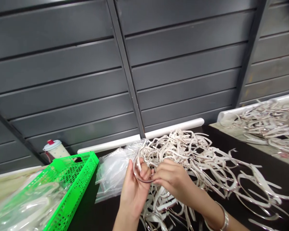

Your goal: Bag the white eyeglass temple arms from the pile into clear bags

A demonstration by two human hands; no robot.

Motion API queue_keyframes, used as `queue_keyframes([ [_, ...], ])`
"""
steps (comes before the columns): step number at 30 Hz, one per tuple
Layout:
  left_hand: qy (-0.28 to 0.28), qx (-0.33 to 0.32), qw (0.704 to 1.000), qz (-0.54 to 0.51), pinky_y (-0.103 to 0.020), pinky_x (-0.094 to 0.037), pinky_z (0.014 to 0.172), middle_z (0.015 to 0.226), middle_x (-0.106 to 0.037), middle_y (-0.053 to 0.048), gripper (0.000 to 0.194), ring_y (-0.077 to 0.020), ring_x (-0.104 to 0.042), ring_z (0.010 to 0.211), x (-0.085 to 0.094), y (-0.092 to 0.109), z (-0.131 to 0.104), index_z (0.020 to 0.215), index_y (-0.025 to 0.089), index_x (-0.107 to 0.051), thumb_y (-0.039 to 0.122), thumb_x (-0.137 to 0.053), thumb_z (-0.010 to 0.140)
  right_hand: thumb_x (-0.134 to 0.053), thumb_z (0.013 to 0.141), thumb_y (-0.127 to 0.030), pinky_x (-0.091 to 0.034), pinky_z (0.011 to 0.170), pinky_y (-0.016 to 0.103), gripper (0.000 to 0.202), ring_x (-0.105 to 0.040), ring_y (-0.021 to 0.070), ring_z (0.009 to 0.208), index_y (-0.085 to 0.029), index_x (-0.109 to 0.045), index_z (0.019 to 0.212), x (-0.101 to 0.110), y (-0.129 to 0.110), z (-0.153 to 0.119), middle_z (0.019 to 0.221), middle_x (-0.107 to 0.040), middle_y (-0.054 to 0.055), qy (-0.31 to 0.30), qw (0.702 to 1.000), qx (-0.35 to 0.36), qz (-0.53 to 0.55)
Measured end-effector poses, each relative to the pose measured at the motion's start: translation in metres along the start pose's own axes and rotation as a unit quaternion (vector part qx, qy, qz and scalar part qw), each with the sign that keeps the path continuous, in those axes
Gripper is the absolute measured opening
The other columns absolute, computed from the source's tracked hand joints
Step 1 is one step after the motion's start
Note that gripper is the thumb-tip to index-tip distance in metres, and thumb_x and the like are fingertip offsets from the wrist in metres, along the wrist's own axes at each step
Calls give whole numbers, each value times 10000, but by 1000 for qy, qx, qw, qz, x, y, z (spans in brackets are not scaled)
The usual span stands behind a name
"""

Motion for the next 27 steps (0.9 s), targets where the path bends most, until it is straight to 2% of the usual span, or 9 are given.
queue_keyframes([
  [4, -49, -8, 998, 33, -270, -500, 748, 445, -436, 76, 159, -69, -432, 452, 0, 4, -6, 743, 144, -635, 275, -722, 767, -628, 861, -237, -423, 644, 328, 111, -537, 194, 702, -202, -688, 775, 13, 7, 2, 737, -660, 40, -8, 1000, -15, 18],
  [6, -49, -3, 999, 1, -250, -500, 737, 375, -301, 122, 222, -37, -292, 344, 4, 8, -8, 642, 170, -571, 270, -689, 802, -653, 842, -291, -439, 660, 338, 103, -555, 197, 720, -208, -686, 792, 25, 13, 2, 751, -661, 39, 15, 998, -37, 53],
  [9, -39, -15, 998, -40, -187, -460, 553, 355, -159, 150, 366, -24, -26, 300, 9, 16, -7, 571, 186, -457, 324, -566, 892, -587, 881, -300, -462, 643, 316, 150, -584, 180, 711, -212, -678, 802, 43, 28, -2, 749, -653, 34, 67, 986, -103, 115],
  [14, -28, -5, 996, -81, -157, -393, 435, 332, -169, 148, 453, -21, 53, 307, 10, 17, -4, 535, 181, -413, 352, -426, 954, -598, 877, -310, -472, 567, 276, 136, -577, 151, 634, -219, -697, 857, 45, 36, -5, 736, -654, 21, 44, 972, -154, 170],
  [19, -26, 25, 997, -66, -159, -460, 494, 292, -270, 127, 474, -2, -118, 224, 9, 9, -1, 525, 162, -491, 331, -407, 960, -661, 846, -274, -508, 626, 281, 108, -598, 142, 686, -224, -708, 930, 30, 12, 2, 793, -671, 27, 8, 976, -41, 216],
  [22, 24, 13, 999, 29, -197, -512, 592, 404, -538, 46, 336, -51, -502, 344, 12, 10, 3, 626, 132, -614, 293, -527, 907, -605, 884, -207, -515, 603, 287, 116, -625, 148, 681, -224, -714, 848, 34, 8, 2, 735, -680, 26, 55, 976, -19, 211],
  [23, 49, -9, 996, 69, -218, -525, 645, 537, -648, -4, 260, -96, -627, 498, 13, 14, 5, 697, 120, -652, 287, -573, 879, -607, 881, -206, -516, 587, 291, 120, -627, 152, 665, -232, -714, 835, 39, 11, 1, 721, -683, 24, 78, 975, -24, 207],
  [25, 97, -88, 982, 132, -240, -522, 732, 814, -735, -69, 197, -172, -697, 807, 17, 27, 7, 810, 113, -683, 307, -653, 820, -624, 865, -219, -517, 572, 299, 106, -630, 162, 649, -246, -713, 816, 48, 19, -2, 705, -685, 19, 116, 972, -56, 199],
  [27, 134, -194, 959, 158, -236, -509, 762, 807, -732, -42, 221, -163, -689, 819, 20, 44, 5, 775, 136, -672, 356, -699, 776, -639, 847, -227, -510, 564, 299, 97, -628, 168, 637, -250, -714, 790, 53, 28, -5, 697, -685, 18, 114, 971, -102, 186],
])
Point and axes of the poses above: each hand's wrist, its own z-axis towards the middle knuckle, its own x-axis out of the back of the hand, y = z × x, the point moved 4 cm from there along z, towards the middle knuckle
